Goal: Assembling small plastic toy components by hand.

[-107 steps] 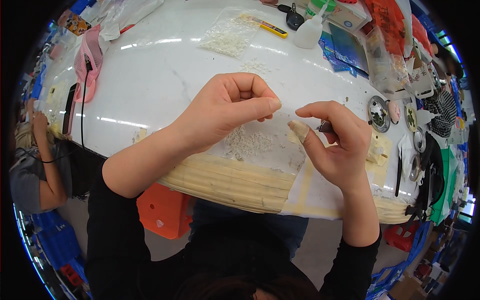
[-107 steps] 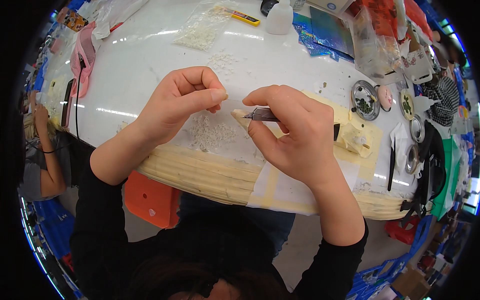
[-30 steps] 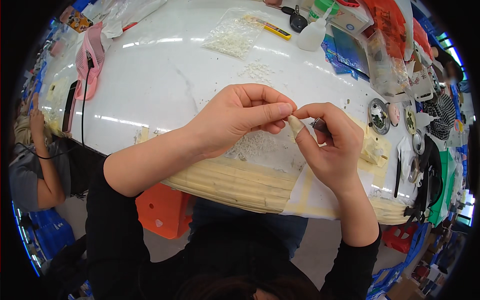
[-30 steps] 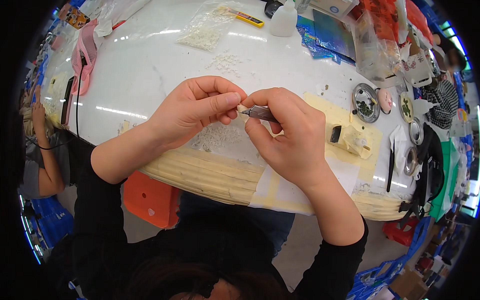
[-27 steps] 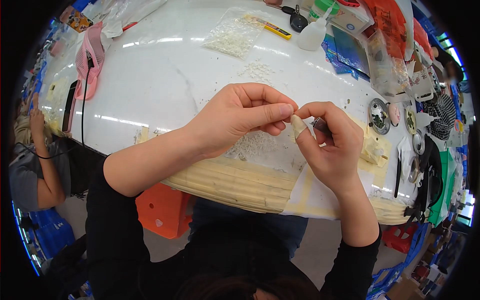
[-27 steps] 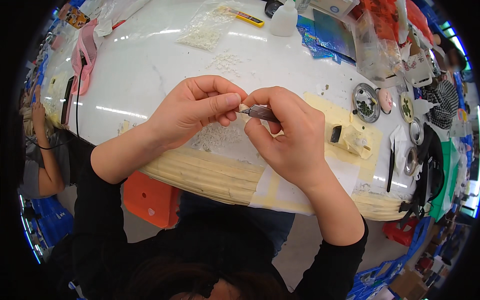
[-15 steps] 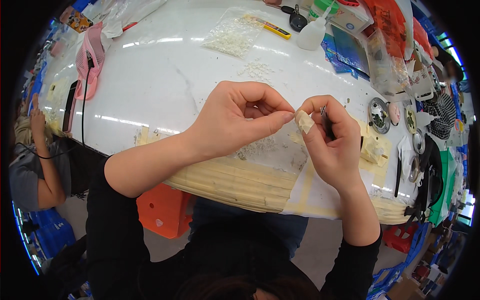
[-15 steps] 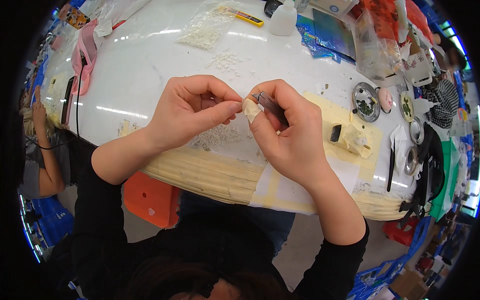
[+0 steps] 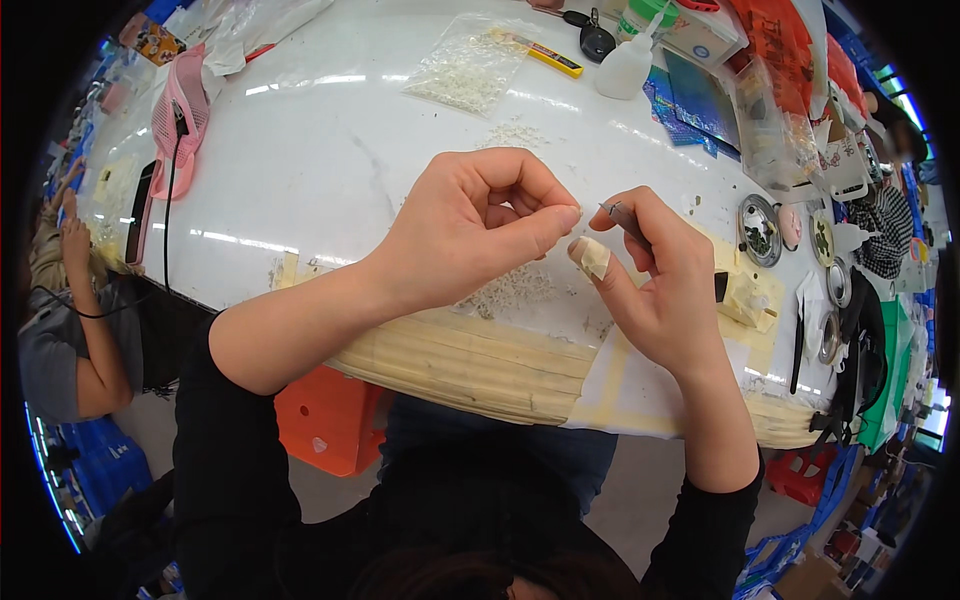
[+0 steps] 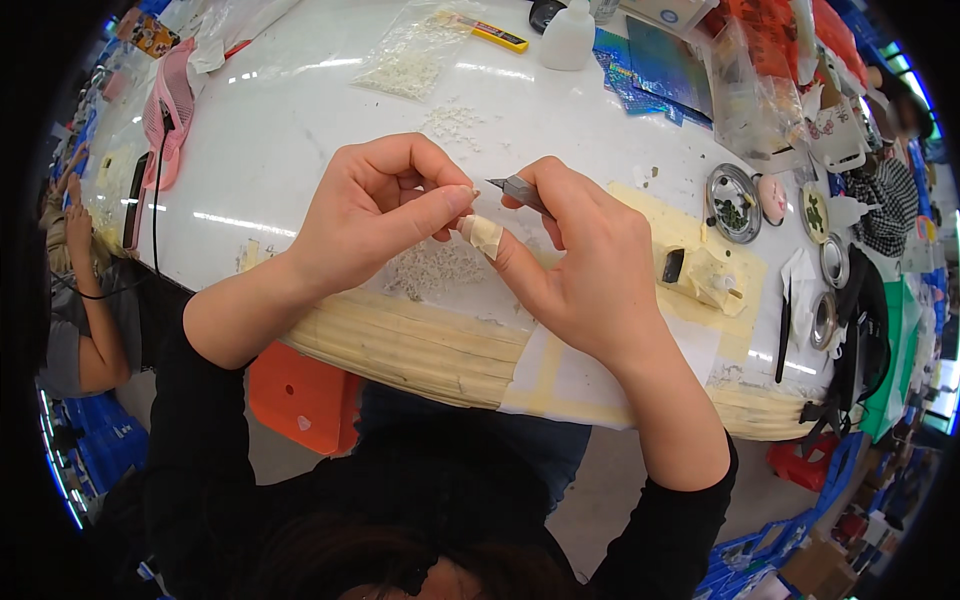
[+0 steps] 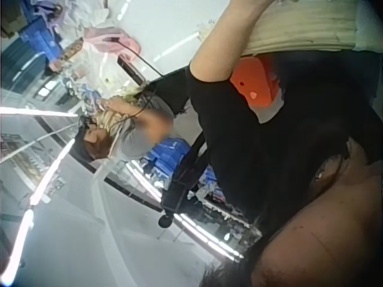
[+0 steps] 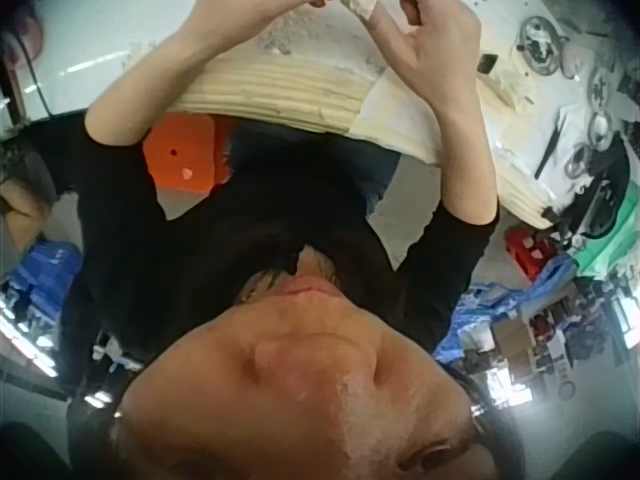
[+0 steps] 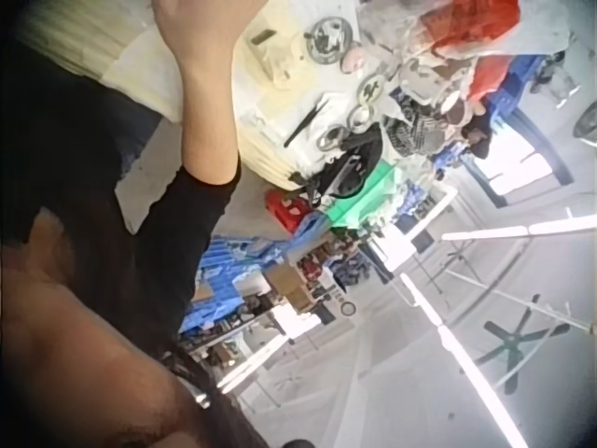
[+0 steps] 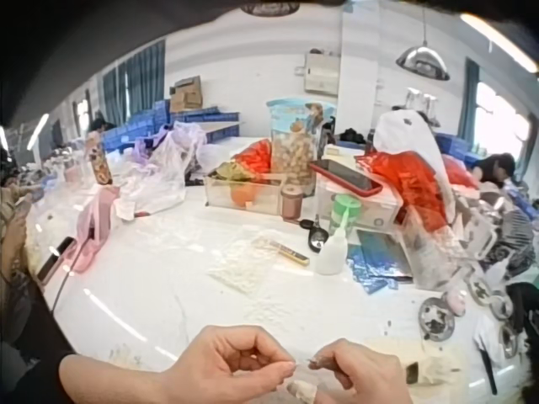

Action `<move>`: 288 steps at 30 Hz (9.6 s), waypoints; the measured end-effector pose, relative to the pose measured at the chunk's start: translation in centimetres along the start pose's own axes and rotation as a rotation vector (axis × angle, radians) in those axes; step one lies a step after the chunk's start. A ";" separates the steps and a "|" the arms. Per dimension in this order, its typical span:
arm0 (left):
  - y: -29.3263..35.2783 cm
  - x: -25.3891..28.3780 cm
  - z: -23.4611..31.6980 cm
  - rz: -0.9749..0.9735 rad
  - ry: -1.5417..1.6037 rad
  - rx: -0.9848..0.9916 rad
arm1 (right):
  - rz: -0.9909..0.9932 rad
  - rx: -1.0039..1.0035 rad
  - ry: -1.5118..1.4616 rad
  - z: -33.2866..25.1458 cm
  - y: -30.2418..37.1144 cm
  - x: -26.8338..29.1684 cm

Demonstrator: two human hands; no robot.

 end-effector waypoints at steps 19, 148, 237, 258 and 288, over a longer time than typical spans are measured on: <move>0.2 -0.7 1.7 0.026 -0.728 -0.584 | 0.041 0.096 0.423 -0.3 0.3 0.6; -0.1 -0.2 0.4 -0.231 0.064 0.174 | -0.167 -0.168 -0.464 1.4 0.2 0.3; 0.0 -0.1 1.0 -0.129 -0.297 -0.155 | -0.058 0.097 0.328 0.2 0.1 0.7; -0.2 -0.1 0.6 -0.188 -0.038 0.146 | -0.039 0.105 0.422 0.2 0.2 0.6; -0.2 0.0 0.6 -0.206 0.084 0.233 | -0.009 0.126 0.457 -0.2 0.3 0.6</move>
Point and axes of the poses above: each hand's wrist, its own y-axis away from the middle knuckle, its own x-axis out of the back of the hand, z = x × y, the point moved 3 cm from there along -y, towards the middle knuckle, and after that the axes turned 3 degrees about -z, right-handed, at the moved point
